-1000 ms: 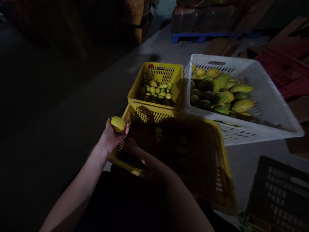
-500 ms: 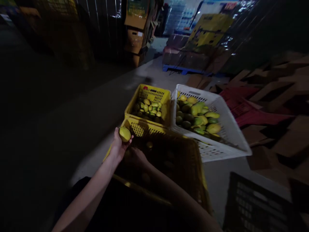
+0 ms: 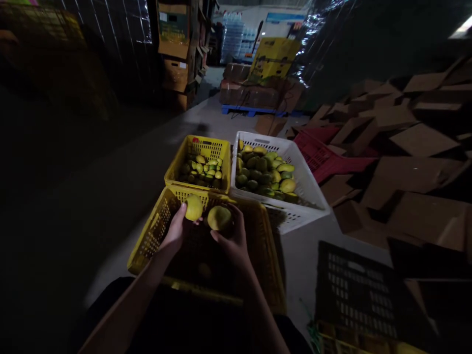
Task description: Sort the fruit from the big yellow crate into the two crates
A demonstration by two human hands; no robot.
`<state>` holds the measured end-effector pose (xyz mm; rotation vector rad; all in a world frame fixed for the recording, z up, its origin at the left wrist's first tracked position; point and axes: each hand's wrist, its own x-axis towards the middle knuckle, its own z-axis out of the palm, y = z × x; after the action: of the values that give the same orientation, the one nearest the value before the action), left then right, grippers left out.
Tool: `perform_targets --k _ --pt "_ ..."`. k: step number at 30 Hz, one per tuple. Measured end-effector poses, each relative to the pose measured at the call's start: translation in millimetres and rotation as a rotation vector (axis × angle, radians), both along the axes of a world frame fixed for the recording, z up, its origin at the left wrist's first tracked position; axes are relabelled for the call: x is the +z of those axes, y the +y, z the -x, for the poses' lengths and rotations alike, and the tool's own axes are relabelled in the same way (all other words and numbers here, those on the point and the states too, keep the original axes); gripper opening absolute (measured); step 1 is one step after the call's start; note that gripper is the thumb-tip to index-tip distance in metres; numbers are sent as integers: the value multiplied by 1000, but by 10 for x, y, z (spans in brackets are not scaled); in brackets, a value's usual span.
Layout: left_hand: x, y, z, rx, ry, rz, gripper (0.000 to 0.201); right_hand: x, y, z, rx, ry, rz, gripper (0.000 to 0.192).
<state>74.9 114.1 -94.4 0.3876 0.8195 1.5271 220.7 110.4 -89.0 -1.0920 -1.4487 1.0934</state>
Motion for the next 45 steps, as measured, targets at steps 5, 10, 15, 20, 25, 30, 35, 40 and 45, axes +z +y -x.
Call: perform_targets --k 5,10,15,20,25,30,35,40,45 --pt "11 -60 32 25 9 -27 28 78 22 73 58 121 -17 69" --pt "-38 -45 117 -3 58 -79 36 159 116 -5 68 99 -113 65" --pt "-46 -28 198 -66 105 -131 35 193 178 -26 -13 46 -185 63" --pt "-51 -22 267 -43 90 -64 29 171 214 45 63 122 -96 69" --pt "-27 -25 311 -52 102 -1 27 134 254 26 109 201 18 69" --pt "-30 -3 319 -75 90 29 29 149 295 -10 165 277 121 67" --pt "-47 39 328 32 49 123 24 157 312 -34 191 234 247 68" --pt "-28 38 342 40 63 81 24 134 286 22 132 238 349 67" --pt "-18 -10 336 -65 149 -13 36 165 253 95 162 254 354 59"
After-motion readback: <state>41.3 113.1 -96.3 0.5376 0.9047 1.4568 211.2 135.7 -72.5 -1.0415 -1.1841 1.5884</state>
